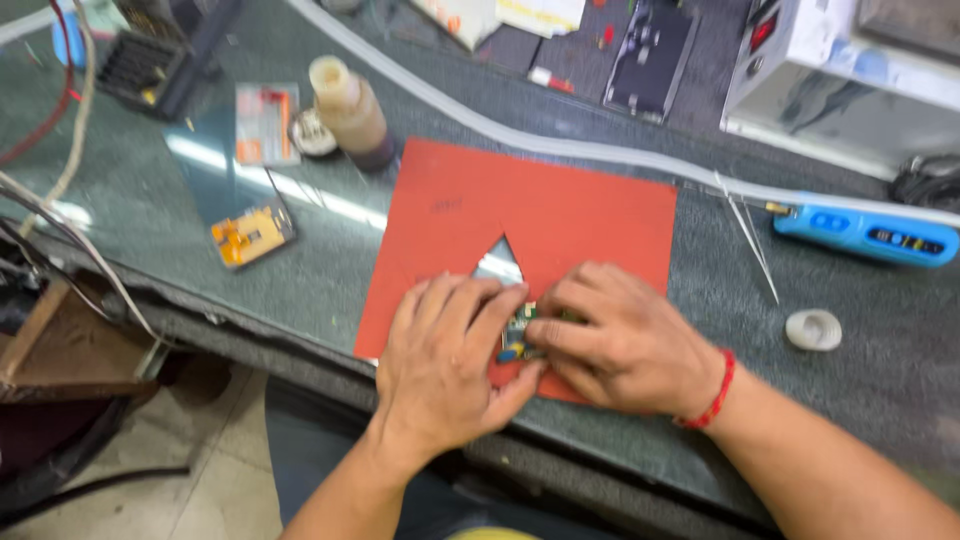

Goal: The person brushes a small circuit board on a red mat and applies a blue substance to specific components with a precision applicator.

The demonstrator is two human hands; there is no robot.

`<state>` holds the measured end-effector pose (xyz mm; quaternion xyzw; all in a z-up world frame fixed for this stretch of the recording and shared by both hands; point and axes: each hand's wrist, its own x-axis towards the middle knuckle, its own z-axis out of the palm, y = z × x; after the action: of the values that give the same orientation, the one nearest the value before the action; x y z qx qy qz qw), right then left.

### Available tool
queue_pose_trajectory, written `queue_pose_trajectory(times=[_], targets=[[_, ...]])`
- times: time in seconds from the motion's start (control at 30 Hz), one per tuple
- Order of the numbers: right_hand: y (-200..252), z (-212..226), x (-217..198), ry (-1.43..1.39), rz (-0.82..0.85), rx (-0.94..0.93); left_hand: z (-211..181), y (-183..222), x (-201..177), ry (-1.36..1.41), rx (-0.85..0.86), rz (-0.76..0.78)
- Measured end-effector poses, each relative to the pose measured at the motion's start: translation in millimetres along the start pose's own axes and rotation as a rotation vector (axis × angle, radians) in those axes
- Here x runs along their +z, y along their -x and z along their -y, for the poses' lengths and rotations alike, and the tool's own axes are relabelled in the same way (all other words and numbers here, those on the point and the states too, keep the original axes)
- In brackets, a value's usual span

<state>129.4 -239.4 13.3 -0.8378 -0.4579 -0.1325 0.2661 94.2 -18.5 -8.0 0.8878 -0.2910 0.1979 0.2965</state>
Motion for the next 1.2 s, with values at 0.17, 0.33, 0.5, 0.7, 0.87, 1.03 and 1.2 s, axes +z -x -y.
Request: queue_pose_trajectory(times=[0.17,0.33,0.5,0.7,0.87,1.03,1.2], targets=[[2.0,-9.3,-3.1,0.081,-0.040,0.110,-3.1,3.2,1.4,-0.021,-0.026,0.055],[2.0,-9.8,0.7,0.054,0.004,0.116,-5.4,6.5,1.5,-0.034,-0.035,0.043],[1.2,-10.9,-2.5,0.052,-0.010,0.046,-1.7,0.4,1.4,-0.027,-0.034,0.049],[5.4,-12.8,-7.2,0.000,-0.008,0.048,-0.6,1.5,2.9,-0.045,-0.003,0.030],[8.2,-14.2,-7.8,-0.098,0.093,-0.041,-1.0,-0.9,1.1,-0.037,0.021,0.006],[18.7,-18.2,-10.5,-0.088,0.089,-0.019,-3.4,1.3,2.1,-0.043,-0.011,0.030],[24.1,-27.6,-11.9,-0.034,0.011,0.073,-4.8,4.1,2.4,-0.055,-0.011,0.048]])
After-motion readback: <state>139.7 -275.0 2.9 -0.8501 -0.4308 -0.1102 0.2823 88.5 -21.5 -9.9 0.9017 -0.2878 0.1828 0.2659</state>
